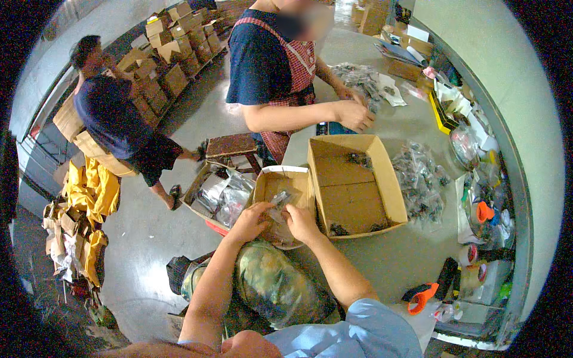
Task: The person sorts small metal hardware components from various boxes and bags into a small plastic cup by hand.
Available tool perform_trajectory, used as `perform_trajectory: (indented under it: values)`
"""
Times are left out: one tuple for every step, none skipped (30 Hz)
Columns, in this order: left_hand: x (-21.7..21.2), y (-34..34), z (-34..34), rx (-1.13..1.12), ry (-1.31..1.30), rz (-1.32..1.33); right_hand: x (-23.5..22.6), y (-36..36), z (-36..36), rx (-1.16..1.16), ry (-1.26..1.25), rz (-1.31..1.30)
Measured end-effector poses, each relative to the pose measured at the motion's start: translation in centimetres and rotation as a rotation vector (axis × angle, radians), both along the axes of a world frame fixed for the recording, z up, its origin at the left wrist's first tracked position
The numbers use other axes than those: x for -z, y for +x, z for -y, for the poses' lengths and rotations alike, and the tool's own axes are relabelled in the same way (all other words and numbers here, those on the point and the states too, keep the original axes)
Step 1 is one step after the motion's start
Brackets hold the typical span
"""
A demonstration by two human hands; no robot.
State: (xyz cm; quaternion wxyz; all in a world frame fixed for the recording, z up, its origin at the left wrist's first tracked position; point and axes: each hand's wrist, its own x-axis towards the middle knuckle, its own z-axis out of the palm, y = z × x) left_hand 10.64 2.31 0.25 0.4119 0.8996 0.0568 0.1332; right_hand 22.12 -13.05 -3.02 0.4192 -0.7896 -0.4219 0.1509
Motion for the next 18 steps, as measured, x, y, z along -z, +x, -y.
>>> perform_trajectory:
  values:
    - [-0.2, 0.2, 0.1, -0.014, -0.025, -0.038, 0.3, 0.2, 0.0, -0.014, 0.011, -0.063]
    - [-0.5, 0.3, 0.2, -0.028, -0.051, -0.076, 0.6, 0.3, 0.0, -0.03, 0.023, -0.127]
    - [-0.7, 0.4, 0.3, -0.044, -0.076, -0.114, 0.9, 0.3, -0.1, -0.012, 0.092, -0.176]
    - [-0.4, 0.4, 0.1, -0.042, 0.003, -0.037, 1.0, 0.1, -0.3, 0.001, 0.161, -0.225]
    - [0.1, 0.4, -0.1, -0.04, 0.083, 0.041, 1.0, -0.1, -0.5, 0.015, 0.231, -0.275]
    - [0.4, 0.3, -0.2, -0.038, 0.162, 0.119, 1.0, -0.2, -0.7, 0.015, 0.283, -0.365]
    - [0.5, 0.2, -0.2, -0.062, 0.107, 0.107, 0.9, -0.3, -0.8, 0.017, 0.334, -0.455]
    - [0.6, 0.0, -0.1, -0.086, 0.053, 0.095, 0.8, -0.4, -0.8, 0.018, 0.385, -0.545]
    - [0.7, -0.1, -0.1, -0.11, -0.002, 0.083, 1.0, -0.5, -0.7, 0.007, 0.36, -0.539]
    - [0.2, 0.0, 0.3, -0.174, -0.109, -0.017, 1.5, -0.5, -0.4, 0.001, 0.336, -0.53]
    - [-1.0, 0.2, 0.8, -0.234, -0.211, -0.112, 2.0, -0.3, -0.1, -0.004, 0.316, -0.515]
    - [-1.7, 0.5, 1.2, -0.291, -0.313, -0.208, 2.7, -0.1, 0.1, 0.026, 0.319, -0.49]
    - [-1.4, 0.5, 1.2, -0.28, -0.43, -0.216, 3.4, 0.1, 0.1, 0.051, 0.327, -0.46]
    - [-0.9, 0.4, 1.0, -0.244, -0.369, -0.065, 3.1, 0.1, -0.1, 0.073, 0.331, -0.43]
    - [-0.4, 0.3, 0.8, -0.205, -0.307, 0.085, 2.8, -0.1, 0.0, 0.054, 0.29, -0.404]
    - [0.2, 0.2, 0.6, -0.162, -0.246, 0.237, 2.3, -0.3, -0.1, 0.043, 0.314, -0.367]
    - [-0.5, 0.4, 0.8, -0.158, -0.38, 0.251, 2.4, -0.4, 0.1, 0.034, 0.322, -0.423]
    - [-1.3, 0.0, 1.0, -0.274, -0.664, 0.037, 2.4, -0.1, 0.3, 0.024, 0.332, -0.479]
